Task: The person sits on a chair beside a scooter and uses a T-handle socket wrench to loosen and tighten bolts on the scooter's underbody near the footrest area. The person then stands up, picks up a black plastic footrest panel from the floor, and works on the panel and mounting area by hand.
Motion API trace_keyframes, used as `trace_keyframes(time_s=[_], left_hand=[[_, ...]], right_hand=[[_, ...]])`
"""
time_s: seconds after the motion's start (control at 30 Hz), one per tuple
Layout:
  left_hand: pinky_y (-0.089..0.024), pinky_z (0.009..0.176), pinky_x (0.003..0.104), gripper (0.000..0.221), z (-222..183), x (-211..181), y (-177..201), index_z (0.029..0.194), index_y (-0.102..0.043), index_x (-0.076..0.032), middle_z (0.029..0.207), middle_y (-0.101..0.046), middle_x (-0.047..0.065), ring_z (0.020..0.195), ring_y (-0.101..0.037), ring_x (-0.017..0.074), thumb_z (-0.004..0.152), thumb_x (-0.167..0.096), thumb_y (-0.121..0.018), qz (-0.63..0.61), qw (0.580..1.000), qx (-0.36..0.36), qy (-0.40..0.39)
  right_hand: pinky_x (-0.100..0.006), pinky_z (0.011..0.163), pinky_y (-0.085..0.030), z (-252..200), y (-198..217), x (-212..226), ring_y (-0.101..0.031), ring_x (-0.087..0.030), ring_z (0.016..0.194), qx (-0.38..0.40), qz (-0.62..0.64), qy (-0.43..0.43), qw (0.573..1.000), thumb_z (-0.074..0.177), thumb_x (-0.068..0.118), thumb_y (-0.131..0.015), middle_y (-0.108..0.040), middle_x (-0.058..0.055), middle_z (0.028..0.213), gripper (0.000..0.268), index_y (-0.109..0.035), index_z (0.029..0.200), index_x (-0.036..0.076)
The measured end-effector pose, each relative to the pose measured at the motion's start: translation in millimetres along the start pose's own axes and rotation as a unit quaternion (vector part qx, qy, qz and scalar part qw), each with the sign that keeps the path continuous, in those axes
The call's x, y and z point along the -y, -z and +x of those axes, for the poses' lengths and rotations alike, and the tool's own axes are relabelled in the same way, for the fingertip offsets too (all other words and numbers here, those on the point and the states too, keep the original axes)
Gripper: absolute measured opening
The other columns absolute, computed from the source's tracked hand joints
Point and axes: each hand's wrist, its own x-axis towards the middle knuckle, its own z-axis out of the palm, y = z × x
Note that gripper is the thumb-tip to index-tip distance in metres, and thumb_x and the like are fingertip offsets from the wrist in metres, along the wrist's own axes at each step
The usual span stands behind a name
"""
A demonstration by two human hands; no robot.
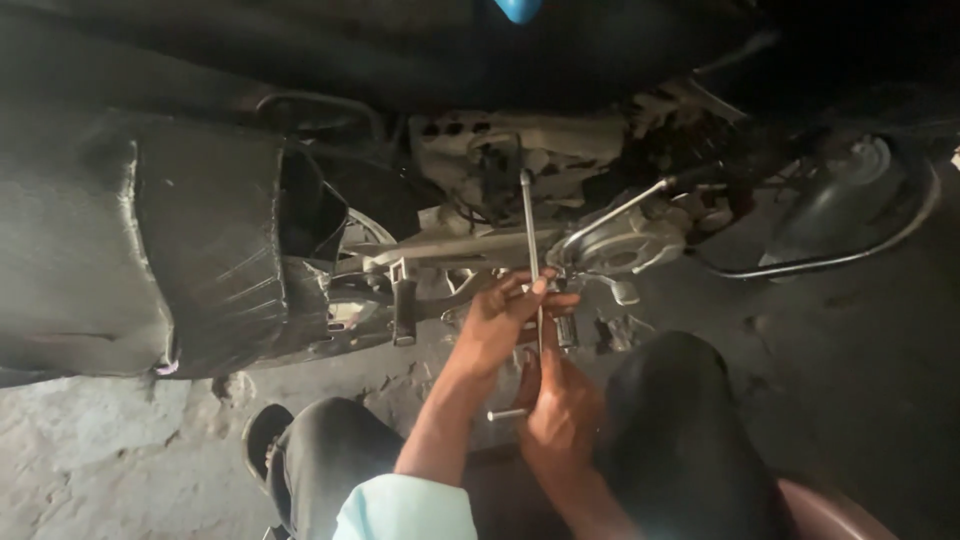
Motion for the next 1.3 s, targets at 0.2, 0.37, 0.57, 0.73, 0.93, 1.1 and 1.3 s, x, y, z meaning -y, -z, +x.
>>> trace_keyframes(time_s=[0.2, 0.37, 0.57, 0.73, 0.93, 1.1, 1.3], left_hand=[[-0.060, 0.075, 0.033, 0.040, -3, 22, -10, 0.137, -0.055, -0.005, 0.104, -0.075, 0.017, 0.088, -0.072, 0.0251, 0.106, -0.028, -0.044, -0.158, 0.987, 0.019, 0.005], [-0.065, 0.070, 0.039, 0.041, -2, 28, -16, 0.138, -0.054, 0.000, 0.077, -0.063, 0.013, 0.074, -0.075, 0.0304, 0.109, -0.025, -0.042, -0.174, 0.985, -0.007, -0.018], [-0.064, 0.072, 0.033, 0.041, -5, 21, -18, 0.142, -0.059, 0.000, 0.076, -0.072, 0.012, 0.076, -0.076, 0.0234, 0.109, -0.023, -0.048, -0.041, 0.997, -0.032, -0.063], [-0.057, 0.059, 0.029, 0.041, -7, 15, -21, 0.139, -0.063, -0.004, 0.072, -0.067, 0.006, 0.064, -0.068, 0.0169, 0.104, -0.023, -0.055, -0.032, 0.996, -0.071, -0.038], [-0.056, 0.060, 0.028, 0.040, -1, 17, -21, 0.137, -0.063, -0.005, 0.076, -0.073, 0.008, 0.068, -0.072, 0.0151, 0.103, -0.025, -0.056, -0.001, 0.998, -0.050, -0.035], [-0.062, 0.070, 0.028, 0.042, 5, 20, -7, 0.136, -0.065, 0.003, 0.091, -0.079, 0.011, 0.078, -0.075, 0.0142, 0.102, -0.023, -0.062, 0.037, 0.997, -0.052, -0.043], [-0.061, 0.066, 0.031, 0.055, -15, -16, 3, 0.148, -0.043, -0.001, 0.094, -0.077, 0.016, 0.071, -0.073, 0.0198, 0.098, -0.014, -0.062, -0.021, 0.997, -0.066, -0.015]], right_hand=[[-0.045, 0.063, -0.055, -3, -12, 0, -0.075, -0.035, 0.072, 0.011, 0.106, -0.093, 0.990, 0.093, 0.014, -0.063, -0.071, -0.023, 0.078, 0.057, -0.053, 0.147, 0.006], [-0.034, 0.070, -0.058, -5, -19, -1, -0.079, -0.022, 0.083, -0.051, 0.290, -0.086, 0.952, 0.096, 0.011, -0.057, -0.077, -0.018, 0.093, 0.045, -0.060, 0.139, -0.001], [-0.023, 0.068, -0.051, -8, -28, -3, -0.065, -0.008, 0.082, -0.061, 0.429, -0.147, 0.889, 0.106, 0.014, -0.055, -0.074, -0.006, 0.096, 0.037, -0.061, 0.138, -0.004], [-0.023, 0.044, -0.034, -14, -44, -12, -0.042, -0.004, 0.049, -0.091, 0.654, -0.250, 0.708, 0.107, 0.016, -0.062, -0.052, 0.003, 0.065, 0.031, -0.070, 0.126, -0.008], [-0.026, 0.050, -0.040, 51, 53, 79, -0.055, -0.011, 0.056, -0.086, 0.677, -0.505, 0.529, 0.094, 0.018, -0.040, -0.063, -0.002, 0.076, 0.042, -0.050, 0.131, 0.002], [-0.026, 0.045, -0.038, -12, -34, -16, -0.049, -0.008, 0.049, -0.052, 0.716, -0.368, 0.591, 0.100, 0.024, -0.055, -0.054, 0.000, 0.065, 0.038, -0.057, 0.124, -0.006], [-0.024, 0.042, -0.034, -19, -22, -1, -0.044, -0.006, 0.046, 0.000, 0.523, -0.270, 0.808, 0.098, 0.024, -0.060, -0.057, -0.002, 0.062, 0.048, -0.066, 0.141, 0.003]])
